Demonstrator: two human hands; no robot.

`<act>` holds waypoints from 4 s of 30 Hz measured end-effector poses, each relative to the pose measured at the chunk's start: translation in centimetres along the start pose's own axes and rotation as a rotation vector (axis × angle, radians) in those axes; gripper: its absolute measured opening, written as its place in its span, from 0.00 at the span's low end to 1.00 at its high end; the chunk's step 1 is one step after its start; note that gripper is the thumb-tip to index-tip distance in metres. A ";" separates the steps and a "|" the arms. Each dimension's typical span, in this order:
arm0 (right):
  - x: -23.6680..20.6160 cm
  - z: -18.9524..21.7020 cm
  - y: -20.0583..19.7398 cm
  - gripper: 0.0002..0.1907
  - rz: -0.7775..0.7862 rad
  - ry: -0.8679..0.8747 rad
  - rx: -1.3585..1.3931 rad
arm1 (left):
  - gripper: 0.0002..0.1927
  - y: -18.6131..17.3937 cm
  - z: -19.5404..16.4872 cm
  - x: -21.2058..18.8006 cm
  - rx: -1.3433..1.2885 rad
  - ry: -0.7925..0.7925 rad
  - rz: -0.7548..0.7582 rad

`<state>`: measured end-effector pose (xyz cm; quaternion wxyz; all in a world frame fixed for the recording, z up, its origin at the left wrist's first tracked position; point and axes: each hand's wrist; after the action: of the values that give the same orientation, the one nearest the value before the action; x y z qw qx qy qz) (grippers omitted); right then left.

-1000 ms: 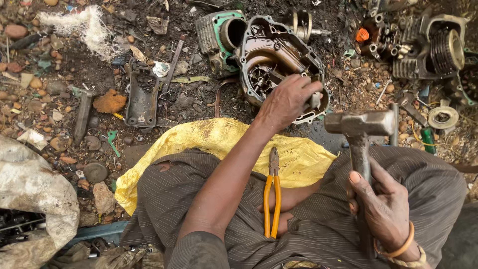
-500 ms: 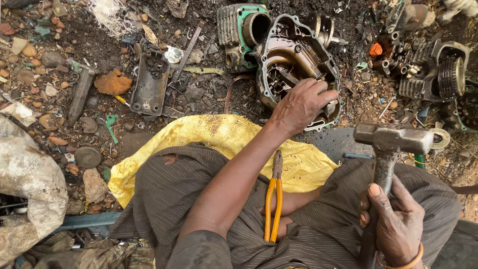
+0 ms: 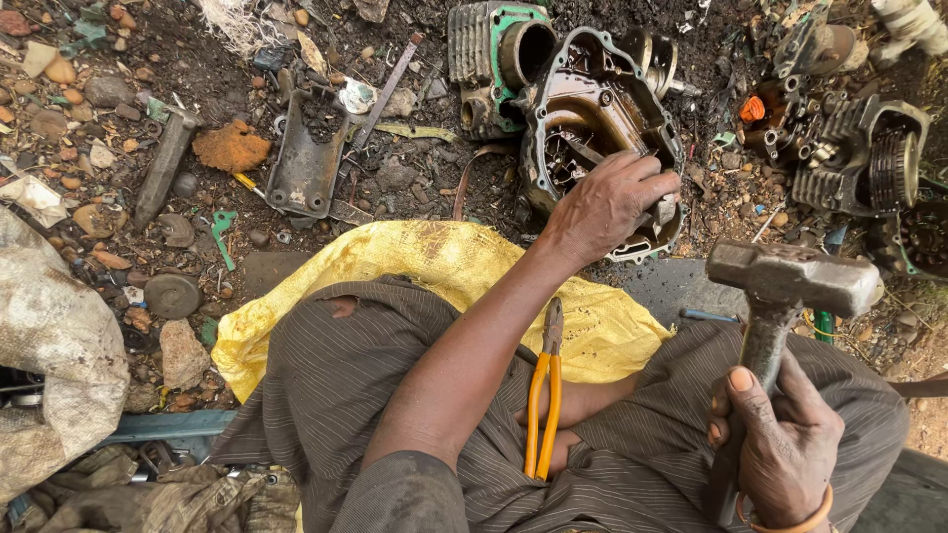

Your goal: The person sits on the ground and uses pliers and a hammer to work on the internal components of a disassembled engine casing. They repeatedly pry and tap at parts inside the casing, occasionally lifting it to inspect the interior.

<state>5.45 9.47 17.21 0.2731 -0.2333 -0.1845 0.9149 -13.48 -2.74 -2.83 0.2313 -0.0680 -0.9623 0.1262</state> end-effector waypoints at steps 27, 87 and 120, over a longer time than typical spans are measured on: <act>-0.7 2.7 3.9 0.17 -0.062 -0.484 0.162 | 0.10 2.3 0.1 -1.0 0.291 0.212 -0.147; 5.4 -2.2 7.0 0.06 0.098 -0.271 -0.185 | 0.17 1.8 0.9 -0.8 -0.036 -0.069 -0.129; 5.3 -2.7 7.7 0.11 0.095 -0.217 -0.174 | 0.10 2.1 2.0 0.8 0.072 -0.178 -0.048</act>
<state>-0.24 7.11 9.71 0.1867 -0.1642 -0.2803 0.9272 -14.95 -0.97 -4.85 0.1499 -0.0252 -0.9752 0.1608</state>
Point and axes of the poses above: each hand's wrist, its own x-axis towards the middle knuckle, its own y-axis out of the palm, z = x × y, and after that the axes turned 8 degrees about -z, right-handed
